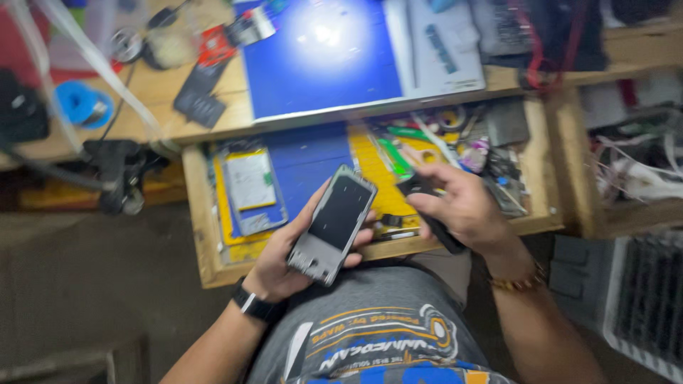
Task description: The person uses a handheld green laser device to scan the screen and edges of a disassembled smartphone held in their left hand. The person moves the laser beam across the display surface and along the frame, occasionally rotating the phone to access different sides. The work is performed at a cluttered electronics repair bench with various tools visible.
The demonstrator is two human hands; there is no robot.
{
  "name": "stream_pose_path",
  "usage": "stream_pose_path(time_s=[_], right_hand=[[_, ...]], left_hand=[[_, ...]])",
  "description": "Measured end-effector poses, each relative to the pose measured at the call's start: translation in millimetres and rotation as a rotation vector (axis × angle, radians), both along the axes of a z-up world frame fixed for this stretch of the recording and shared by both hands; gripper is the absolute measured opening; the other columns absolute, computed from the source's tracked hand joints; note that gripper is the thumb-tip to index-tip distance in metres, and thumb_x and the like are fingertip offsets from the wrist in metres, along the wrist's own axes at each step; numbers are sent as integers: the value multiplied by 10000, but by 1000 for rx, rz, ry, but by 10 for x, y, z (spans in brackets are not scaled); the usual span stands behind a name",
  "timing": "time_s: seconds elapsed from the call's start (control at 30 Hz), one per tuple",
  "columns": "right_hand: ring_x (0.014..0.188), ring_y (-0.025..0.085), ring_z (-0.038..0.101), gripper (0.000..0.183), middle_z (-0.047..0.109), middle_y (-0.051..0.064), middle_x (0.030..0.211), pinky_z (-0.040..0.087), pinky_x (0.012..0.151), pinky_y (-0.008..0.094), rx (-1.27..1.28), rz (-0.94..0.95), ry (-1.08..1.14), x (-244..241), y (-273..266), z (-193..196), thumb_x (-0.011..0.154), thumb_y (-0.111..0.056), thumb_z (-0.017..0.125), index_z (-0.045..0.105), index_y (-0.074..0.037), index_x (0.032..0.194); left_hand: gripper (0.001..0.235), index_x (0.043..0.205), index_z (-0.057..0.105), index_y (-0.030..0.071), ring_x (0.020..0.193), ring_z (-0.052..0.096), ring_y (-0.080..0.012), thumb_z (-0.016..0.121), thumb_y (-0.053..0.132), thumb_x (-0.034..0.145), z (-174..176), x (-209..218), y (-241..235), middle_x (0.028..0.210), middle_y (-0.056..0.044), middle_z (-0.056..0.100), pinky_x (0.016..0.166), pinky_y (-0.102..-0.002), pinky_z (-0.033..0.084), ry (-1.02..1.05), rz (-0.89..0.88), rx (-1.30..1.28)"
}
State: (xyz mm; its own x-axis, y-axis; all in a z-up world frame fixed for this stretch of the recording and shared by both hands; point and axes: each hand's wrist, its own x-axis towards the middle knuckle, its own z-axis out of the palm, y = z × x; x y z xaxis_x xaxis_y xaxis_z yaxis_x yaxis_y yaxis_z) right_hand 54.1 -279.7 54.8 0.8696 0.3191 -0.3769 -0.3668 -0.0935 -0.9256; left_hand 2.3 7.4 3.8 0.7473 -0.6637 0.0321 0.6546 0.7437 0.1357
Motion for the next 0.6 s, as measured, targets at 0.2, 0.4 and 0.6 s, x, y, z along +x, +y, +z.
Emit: stream_pose_path(time_s=[0.2,0.4,0.6], right_hand=[[453,145,629,300,680,117,774,501,383,265,145,93,313,-478,-50,-62,977,-239,538,583,34,1092],[498,134,647,318,667,99,762,527,418,269,115,276,484,-672,5,-116,968,-250,519,599,5,1140],[481,131,629,283,642,81,753,497,408,259,22,236,484,-730,24,-96,974,-249,542,574,-12,1125]], left_hand=[[605,1670,213,207,1452,445,-397,293,451,1123,-37,3,-30,1632,-240,343,1147,-556,443,126,153,100],[605,1632,295,157,1451,449,-387,285,491,1128,-87,3,-19,1593,-230,409,1097,-568,480,125,148,27],[623,1641,311,117,1437,477,-375,275,497,1149,-138,0,-17,1586,-249,429,1055,-534,529,149,175,70]])
